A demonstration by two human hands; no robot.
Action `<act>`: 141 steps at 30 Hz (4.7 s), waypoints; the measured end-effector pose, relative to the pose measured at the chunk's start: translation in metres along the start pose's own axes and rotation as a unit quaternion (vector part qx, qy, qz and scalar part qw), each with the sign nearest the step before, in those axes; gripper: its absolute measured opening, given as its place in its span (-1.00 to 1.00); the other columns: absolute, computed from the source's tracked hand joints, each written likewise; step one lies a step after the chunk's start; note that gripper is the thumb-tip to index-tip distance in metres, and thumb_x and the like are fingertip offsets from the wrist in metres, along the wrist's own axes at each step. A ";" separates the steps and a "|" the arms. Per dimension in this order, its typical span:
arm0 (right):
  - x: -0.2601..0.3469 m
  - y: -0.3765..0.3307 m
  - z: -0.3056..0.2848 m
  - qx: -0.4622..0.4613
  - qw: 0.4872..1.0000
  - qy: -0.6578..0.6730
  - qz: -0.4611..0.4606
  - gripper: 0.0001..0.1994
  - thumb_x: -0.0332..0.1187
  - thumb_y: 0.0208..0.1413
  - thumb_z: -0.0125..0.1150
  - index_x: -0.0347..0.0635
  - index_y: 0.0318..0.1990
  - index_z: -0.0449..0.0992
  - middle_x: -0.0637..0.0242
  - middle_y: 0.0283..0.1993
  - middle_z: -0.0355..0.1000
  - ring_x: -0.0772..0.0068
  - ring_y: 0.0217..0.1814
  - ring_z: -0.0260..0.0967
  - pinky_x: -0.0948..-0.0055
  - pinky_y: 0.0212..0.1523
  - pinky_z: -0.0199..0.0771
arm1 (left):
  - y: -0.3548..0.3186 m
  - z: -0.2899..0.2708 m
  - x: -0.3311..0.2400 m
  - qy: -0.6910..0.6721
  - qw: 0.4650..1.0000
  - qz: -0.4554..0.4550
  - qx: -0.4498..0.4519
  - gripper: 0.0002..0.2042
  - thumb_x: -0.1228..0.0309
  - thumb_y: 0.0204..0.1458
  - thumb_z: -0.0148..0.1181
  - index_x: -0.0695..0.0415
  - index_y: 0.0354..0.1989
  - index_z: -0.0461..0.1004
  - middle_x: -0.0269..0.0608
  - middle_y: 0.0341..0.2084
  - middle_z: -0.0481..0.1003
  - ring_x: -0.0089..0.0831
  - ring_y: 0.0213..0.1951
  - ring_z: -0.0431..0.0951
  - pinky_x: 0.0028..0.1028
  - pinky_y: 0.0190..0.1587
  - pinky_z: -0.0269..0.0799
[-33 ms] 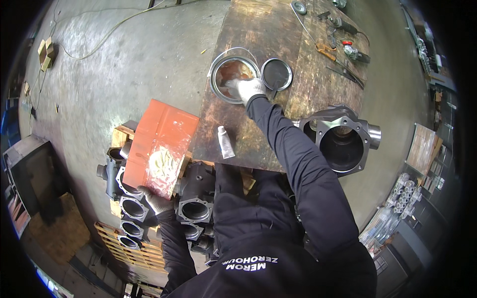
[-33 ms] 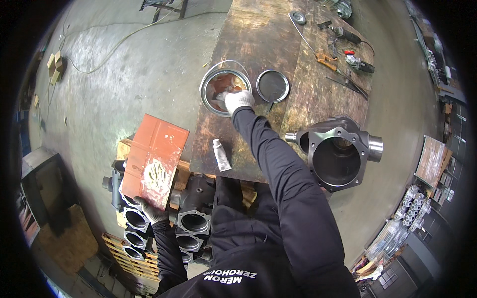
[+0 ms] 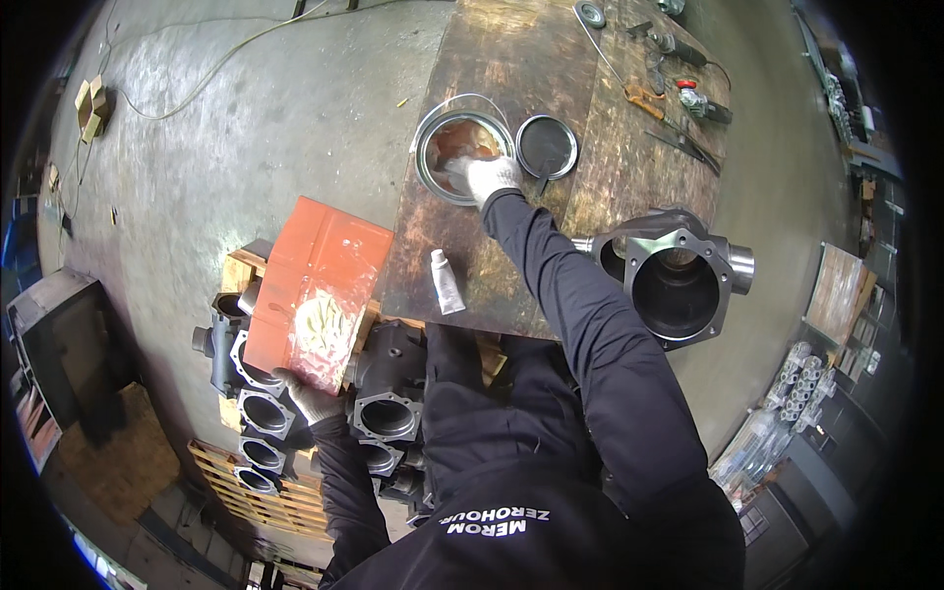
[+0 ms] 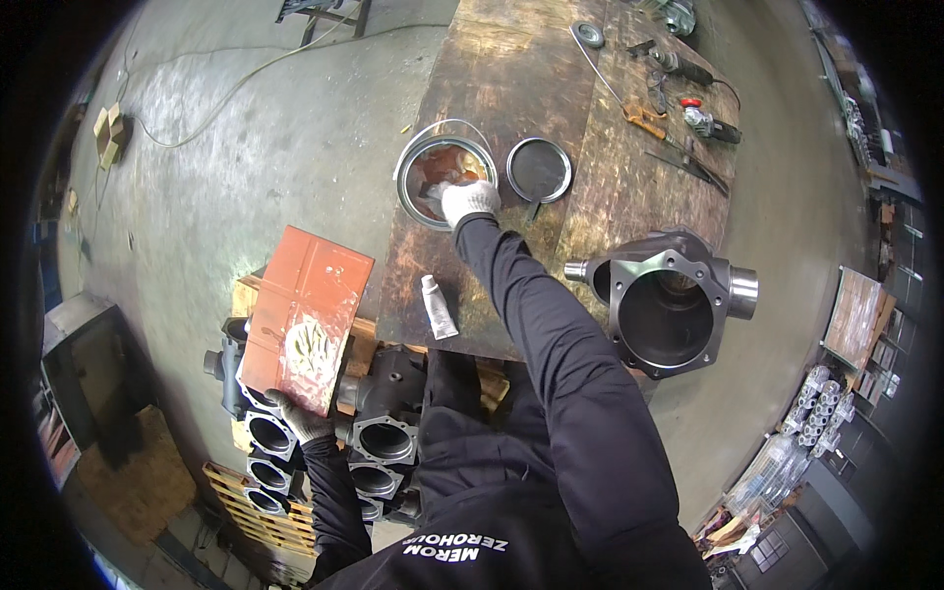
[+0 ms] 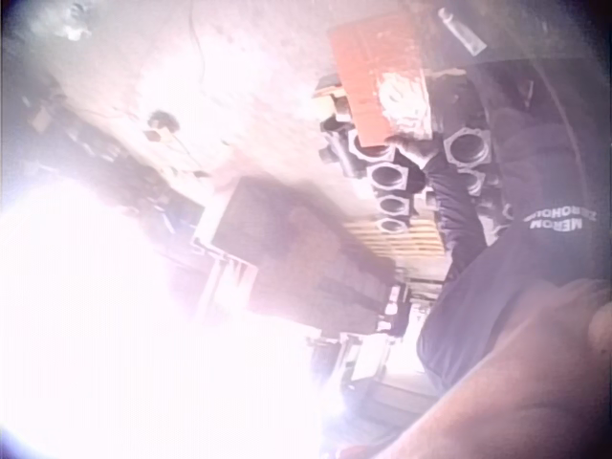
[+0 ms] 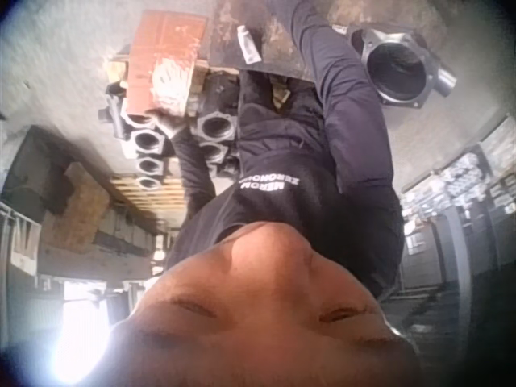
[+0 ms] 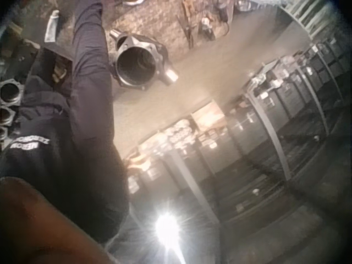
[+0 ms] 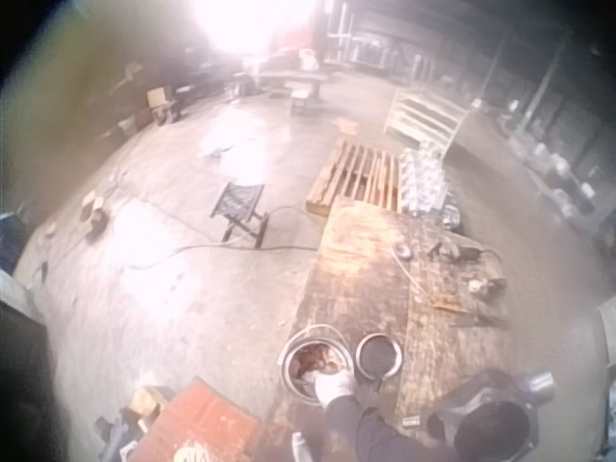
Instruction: The person opens a paint can and a tube of sealant, then mixes the contents on a red board using a putty knife. The mixed compound is prepared on the board while metal engine blocks are visible nearby.
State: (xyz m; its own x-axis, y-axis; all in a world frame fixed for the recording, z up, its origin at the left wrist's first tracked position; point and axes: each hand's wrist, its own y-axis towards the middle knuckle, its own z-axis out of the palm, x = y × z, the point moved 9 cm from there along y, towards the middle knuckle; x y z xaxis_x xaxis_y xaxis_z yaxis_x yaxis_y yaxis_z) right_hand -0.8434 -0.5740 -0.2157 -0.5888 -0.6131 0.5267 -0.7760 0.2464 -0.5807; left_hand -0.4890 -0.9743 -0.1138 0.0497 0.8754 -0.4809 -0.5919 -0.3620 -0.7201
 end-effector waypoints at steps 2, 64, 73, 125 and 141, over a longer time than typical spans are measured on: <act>-0.025 0.010 0.025 -0.053 0.990 0.131 0.025 -0.52 0.05 0.09 0.39 -0.26 -0.15 0.69 -0.02 -0.12 0.67 -0.04 0.01 0.64 0.15 0.03 0.62 | 0.001 -0.004 -0.002 0.014 1.000 0.014 -0.009 -0.05 -0.35 0.19 0.08 0.15 0.54 0.11 0.00 0.45 0.28 0.05 0.40 0.34 0.10 0.40 0.31; 0.084 -0.216 -0.164 -0.054 0.940 0.265 -0.209 -0.64 -0.45 0.25 0.40 -0.43 0.15 0.57 0.21 0.03 0.63 0.48 -0.01 0.59 0.49 0.06 0.59 | 0.053 0.174 0.092 -0.020 0.992 -0.104 0.065 -0.32 -0.22 0.29 0.10 0.20 0.25 0.39 -0.06 0.11 0.57 -0.12 0.13 0.61 -0.03 0.20 0.57; 0.132 -0.267 -0.176 -0.197 0.815 -0.141 -0.526 -0.67 -0.46 0.12 0.38 -0.07 0.07 0.68 0.14 0.06 0.62 -0.03 0.07 0.58 0.13 0.11 0.59 | 0.050 0.175 0.101 -0.048 0.983 -0.123 0.128 -0.27 -0.22 0.34 -0.01 0.26 0.33 0.34 0.03 0.20 0.53 -0.06 0.18 0.60 -0.02 0.26 0.53; 0.117 -0.212 -0.173 0.098 0.912 0.395 -0.052 -0.67 -0.43 0.32 0.28 -0.46 0.14 0.56 0.13 -0.03 0.64 0.41 -0.14 0.62 0.54 -0.04 0.61 | 0.061 0.143 0.074 -0.103 0.979 -0.119 0.127 -0.30 -0.22 0.29 0.08 0.25 0.23 0.40 -0.10 0.01 0.61 -0.17 0.01 0.65 -0.12 0.13 0.60; 0.167 -0.235 -0.200 0.039 0.962 0.204 -0.178 -0.62 -0.46 0.32 0.29 -0.56 0.19 0.49 0.00 0.01 0.61 0.32 -0.14 0.66 0.44 -0.05 0.70 | 0.062 0.132 0.064 -0.080 0.983 -0.114 0.117 -0.32 -0.26 0.26 0.09 0.21 0.13 0.44 -0.13 -0.11 0.62 -0.18 -0.10 0.68 -0.12 0.04 0.65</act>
State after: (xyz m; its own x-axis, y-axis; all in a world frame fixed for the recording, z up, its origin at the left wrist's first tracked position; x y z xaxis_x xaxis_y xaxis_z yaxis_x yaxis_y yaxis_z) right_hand -0.8051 -0.5846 0.1328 -0.3412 -0.2978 0.8916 -0.9348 0.0083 -0.3550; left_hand -0.6292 -0.8986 -0.1233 0.0870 0.9712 -0.2216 -0.7501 -0.0825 -0.6562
